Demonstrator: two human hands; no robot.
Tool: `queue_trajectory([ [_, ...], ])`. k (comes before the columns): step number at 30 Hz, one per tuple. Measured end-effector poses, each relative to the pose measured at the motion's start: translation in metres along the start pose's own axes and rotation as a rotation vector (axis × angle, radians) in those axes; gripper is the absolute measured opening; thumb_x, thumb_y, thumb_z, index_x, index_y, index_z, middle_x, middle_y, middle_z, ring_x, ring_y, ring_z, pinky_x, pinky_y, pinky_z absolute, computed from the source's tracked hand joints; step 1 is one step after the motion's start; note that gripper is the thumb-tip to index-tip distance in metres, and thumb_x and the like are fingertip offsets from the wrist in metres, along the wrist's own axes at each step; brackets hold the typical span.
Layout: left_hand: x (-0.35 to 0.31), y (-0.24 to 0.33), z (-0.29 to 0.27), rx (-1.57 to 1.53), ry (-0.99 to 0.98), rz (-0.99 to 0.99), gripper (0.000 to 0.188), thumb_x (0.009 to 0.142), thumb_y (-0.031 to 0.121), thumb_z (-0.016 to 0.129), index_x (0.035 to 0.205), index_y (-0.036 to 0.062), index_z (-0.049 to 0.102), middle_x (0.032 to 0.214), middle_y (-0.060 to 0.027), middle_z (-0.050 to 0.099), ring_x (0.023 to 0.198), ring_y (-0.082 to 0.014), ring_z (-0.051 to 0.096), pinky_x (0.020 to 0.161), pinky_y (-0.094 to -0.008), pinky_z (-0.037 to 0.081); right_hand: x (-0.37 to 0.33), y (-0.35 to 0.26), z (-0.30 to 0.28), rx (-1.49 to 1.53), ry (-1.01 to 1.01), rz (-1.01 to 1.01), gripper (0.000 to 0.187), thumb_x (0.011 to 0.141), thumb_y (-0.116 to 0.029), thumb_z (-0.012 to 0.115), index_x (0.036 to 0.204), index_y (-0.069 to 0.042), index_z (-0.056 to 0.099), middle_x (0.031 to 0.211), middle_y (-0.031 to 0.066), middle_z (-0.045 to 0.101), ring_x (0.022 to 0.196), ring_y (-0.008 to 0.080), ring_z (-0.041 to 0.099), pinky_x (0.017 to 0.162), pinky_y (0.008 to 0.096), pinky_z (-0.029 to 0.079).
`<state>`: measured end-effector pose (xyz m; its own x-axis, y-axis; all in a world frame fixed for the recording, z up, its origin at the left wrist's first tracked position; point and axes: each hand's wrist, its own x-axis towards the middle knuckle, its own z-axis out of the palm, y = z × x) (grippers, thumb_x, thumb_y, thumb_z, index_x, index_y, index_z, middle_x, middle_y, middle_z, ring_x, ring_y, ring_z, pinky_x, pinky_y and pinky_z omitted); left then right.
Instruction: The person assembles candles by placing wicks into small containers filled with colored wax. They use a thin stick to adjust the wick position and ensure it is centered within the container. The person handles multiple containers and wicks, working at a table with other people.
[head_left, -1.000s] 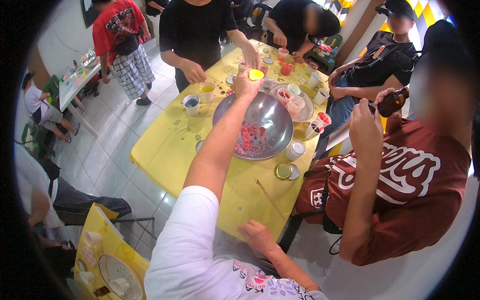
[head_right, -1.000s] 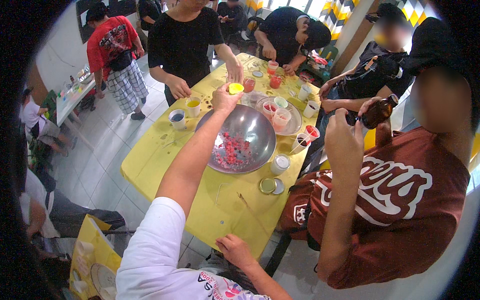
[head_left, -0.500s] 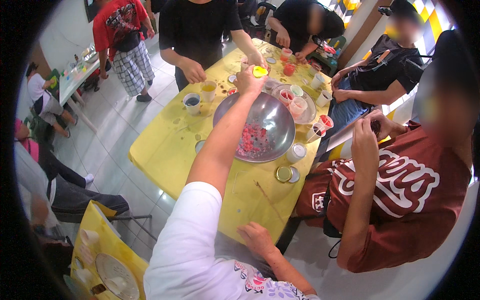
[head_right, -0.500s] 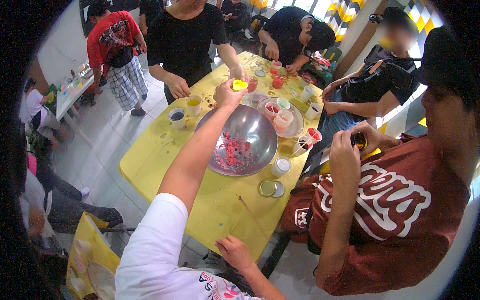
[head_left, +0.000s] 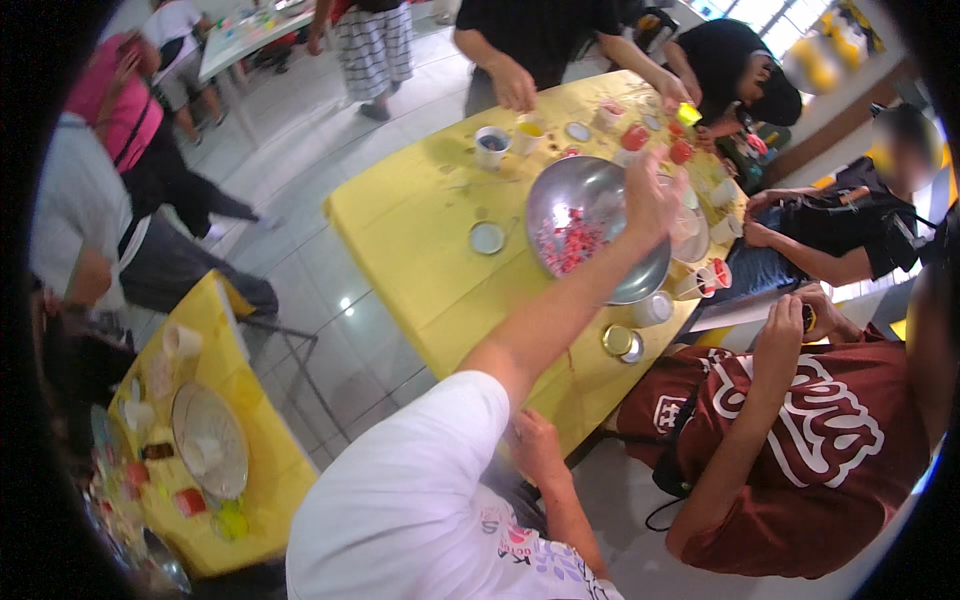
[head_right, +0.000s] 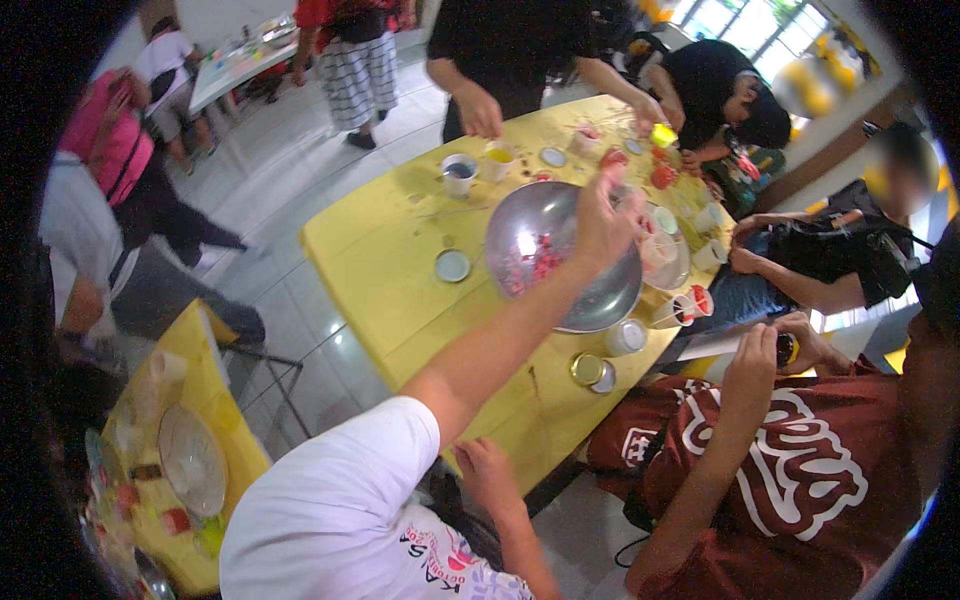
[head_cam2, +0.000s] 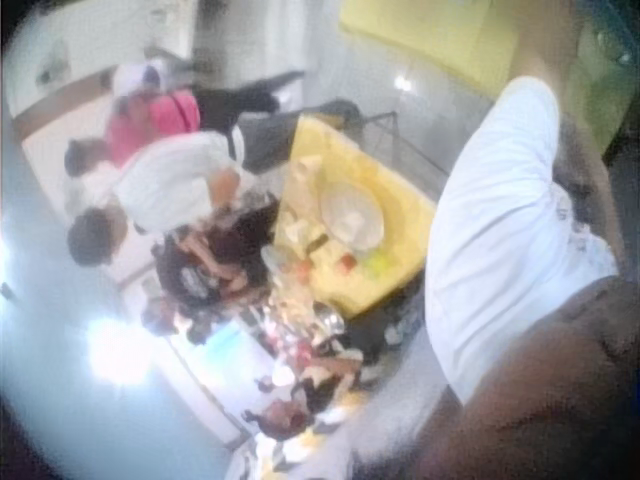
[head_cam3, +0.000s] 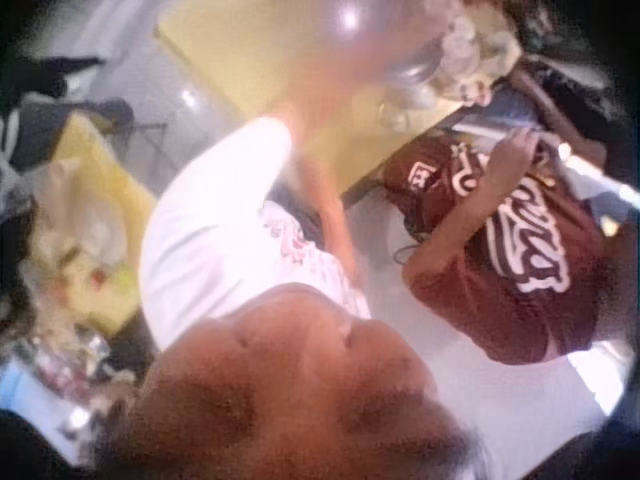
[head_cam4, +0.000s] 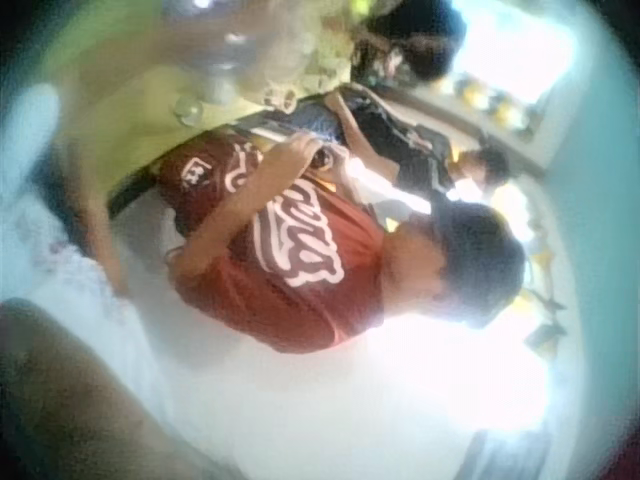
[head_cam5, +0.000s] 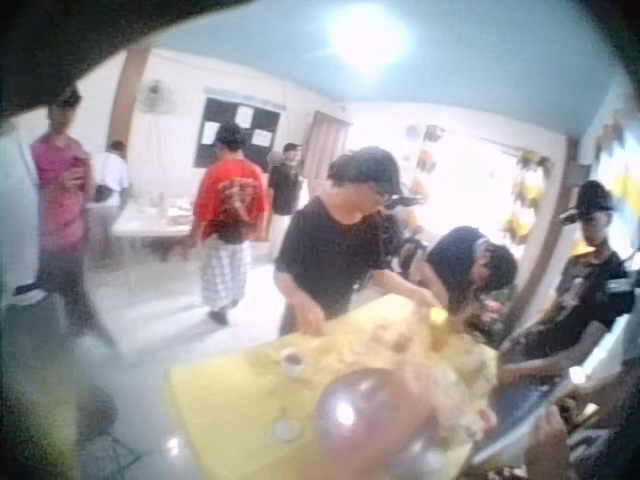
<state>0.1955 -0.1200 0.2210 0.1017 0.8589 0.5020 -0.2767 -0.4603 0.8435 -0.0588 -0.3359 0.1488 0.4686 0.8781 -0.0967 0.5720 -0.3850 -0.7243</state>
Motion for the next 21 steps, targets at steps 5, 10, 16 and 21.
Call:
queue_trajectory([
  [5, -0.079, 0.105, -0.125, -0.27, -0.351, -0.13, 0.014, 0.084, 0.015, 0.061, 0.088, 0.0014, 0.062, 0.084, -0.0097, 0.064, 0.079, -0.0197, 0.061, 0.074, -0.032, 0.047, -0.006, 0.079, 0.085, 0.421, -0.013, -0.13, 0.025, 0.077, -0.01, 0.063, 0.101, -0.004, 0.063, 0.081, 0.0137, 0.062, 0.074, 0.0315, 0.061, 0.064, 0.0382, 0.049],
  [10, -0.166, 0.162, -0.253, -0.252, -0.674, -0.133, 0.013, 0.081, 0.015, 0.066, 0.083, 0.0036, 0.062, 0.078, -0.009, 0.061, 0.074, -0.0226, 0.059, 0.069, -0.0343, 0.046, -0.013, 0.008, 0.042, -0.184, -0.492, -0.61, 0.014, 0.074, -0.007, 0.063, 0.087, -0.003, 0.066, 0.078, 0.0113, 0.06, 0.073, 0.0281, 0.059, 0.065, 0.0391, 0.047],
  [16, -0.247, 0.182, -0.406, 0.279, -0.406, 0.031, 0.009, 0.076, 0.013, 0.068, 0.079, 0.005, 0.064, 0.077, -0.0074, 0.062, 0.074, -0.0248, 0.059, 0.067, -0.0344, 0.046, -0.024, -0.042, 0.076, -0.093, -0.639, -0.67, 0.011, 0.075, -0.011, 0.064, 0.084, -0.006, 0.067, 0.075, 0.0137, 0.058, 0.07, 0.0324, 0.058, 0.063, 0.0399, 0.047],
  [21, -0.283, 0.248, -0.503, 0.584, -0.016, -0.212, 0.008, 0.076, 0.008, 0.069, 0.081, 0.0044, 0.064, 0.077, -0.0084, 0.062, 0.071, -0.0235, 0.06, 0.062, -0.0333, 0.046, -0.051, -0.094, 0.107, -0.081, -0.745, -0.77, 0.013, 0.077, -0.015, 0.066, 0.086, -0.005, 0.067, 0.076, 0.0164, 0.059, 0.075, 0.0367, 0.059, 0.065, 0.0428, 0.046],
])
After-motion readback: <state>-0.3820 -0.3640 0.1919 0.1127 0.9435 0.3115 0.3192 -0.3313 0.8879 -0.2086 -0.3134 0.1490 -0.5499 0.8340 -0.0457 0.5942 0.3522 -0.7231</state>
